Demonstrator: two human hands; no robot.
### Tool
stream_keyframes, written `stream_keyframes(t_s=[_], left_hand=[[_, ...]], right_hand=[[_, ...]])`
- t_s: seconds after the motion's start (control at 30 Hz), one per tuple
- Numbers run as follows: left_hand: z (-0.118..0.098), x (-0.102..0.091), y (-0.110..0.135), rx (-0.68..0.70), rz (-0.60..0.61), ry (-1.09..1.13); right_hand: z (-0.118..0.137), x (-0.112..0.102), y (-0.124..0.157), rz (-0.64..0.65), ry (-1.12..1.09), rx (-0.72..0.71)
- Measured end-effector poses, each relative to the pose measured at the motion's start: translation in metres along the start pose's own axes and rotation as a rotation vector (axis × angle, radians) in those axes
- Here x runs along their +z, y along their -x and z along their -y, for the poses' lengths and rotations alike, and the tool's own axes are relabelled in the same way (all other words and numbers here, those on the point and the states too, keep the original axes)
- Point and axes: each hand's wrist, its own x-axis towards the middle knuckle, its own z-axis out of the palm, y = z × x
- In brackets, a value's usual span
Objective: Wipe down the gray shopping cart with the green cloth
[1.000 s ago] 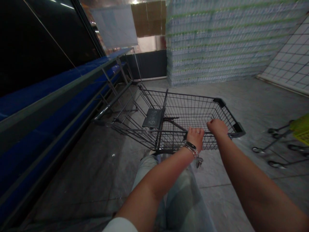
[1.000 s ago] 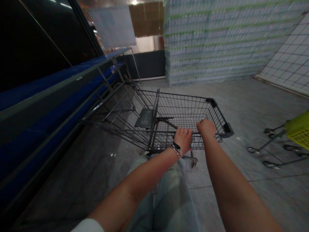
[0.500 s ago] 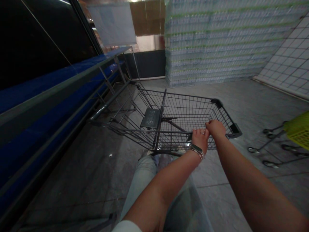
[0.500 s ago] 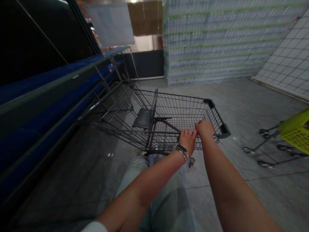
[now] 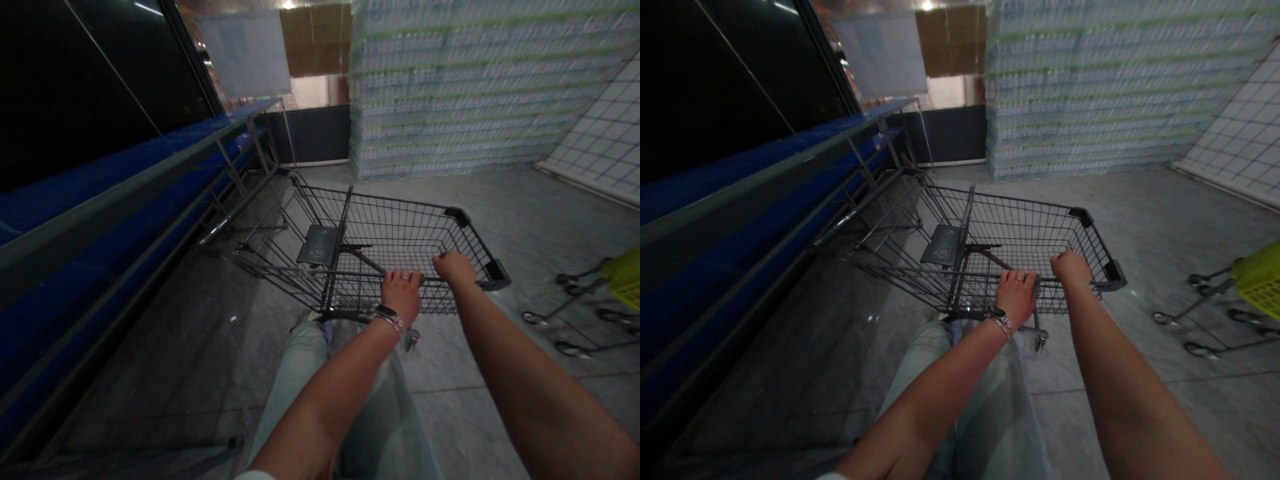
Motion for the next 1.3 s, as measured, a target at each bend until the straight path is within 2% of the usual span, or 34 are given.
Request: stream_keyframes(t_s=[0.13, 0.47, 0.6, 0.73, 0.87, 0.93, 1.0, 1.13, 1.17, 1.23, 1.3], left_hand=[[0.032, -0.015, 0.018, -0.030, -0.038, -0.001], [0.130, -0.062, 0.082, -0.286, -0.147, -0.116], [0.157, -0.081, 0.106, -0.378, -0.170, -0.188], [0.175, -0.100, 0.122, -0.446, -0.177, -0.243], [0.188, -0.123, 0.112, -0.494, -0.229, -0.251], [0.196, -0.132, 0.094, -0.474, -0.243, -0.250], [0.204, -0.134, 0.073, -0.434, -0.192, -0.259], [0.210, -0.116, 0.040, -0.509, 0.138, -0.304], [0.208, -0.110, 0.035, -0.540, 0.186, -0.313], [0.200, -0.098, 0.030, -0.562, 0.193, -0.323], [0.187, -0.088, 0.025, -0.527, 0.176, -0.307]], right_hand=[[-0.002, 0.002, -0.001, -0.006, -0.008, -0.008], [0.001, -0.002, 0.004, -0.013, -0.010, -0.005], [0.001, -0.002, 0.003, -0.014, -0.017, -0.010], [0.000, 0.000, 0.000, -0.016, -0.029, 0.004], [0.000, 0.001, -0.004, -0.020, -0.047, 0.023], [-0.001, 0.002, -0.007, -0.012, -0.047, 0.026], [-0.002, 0.003, -0.009, -0.004, -0.037, 0.022], [-0.002, 0.003, -0.009, -0.009, -0.021, 0.000], [-0.002, 0.002, -0.008, -0.009, -0.019, 0.002], [0.000, 0.001, -0.005, -0.001, -0.014, 0.012], [0.002, 0.000, -0.002, 0.006, -0.010, 0.015]])
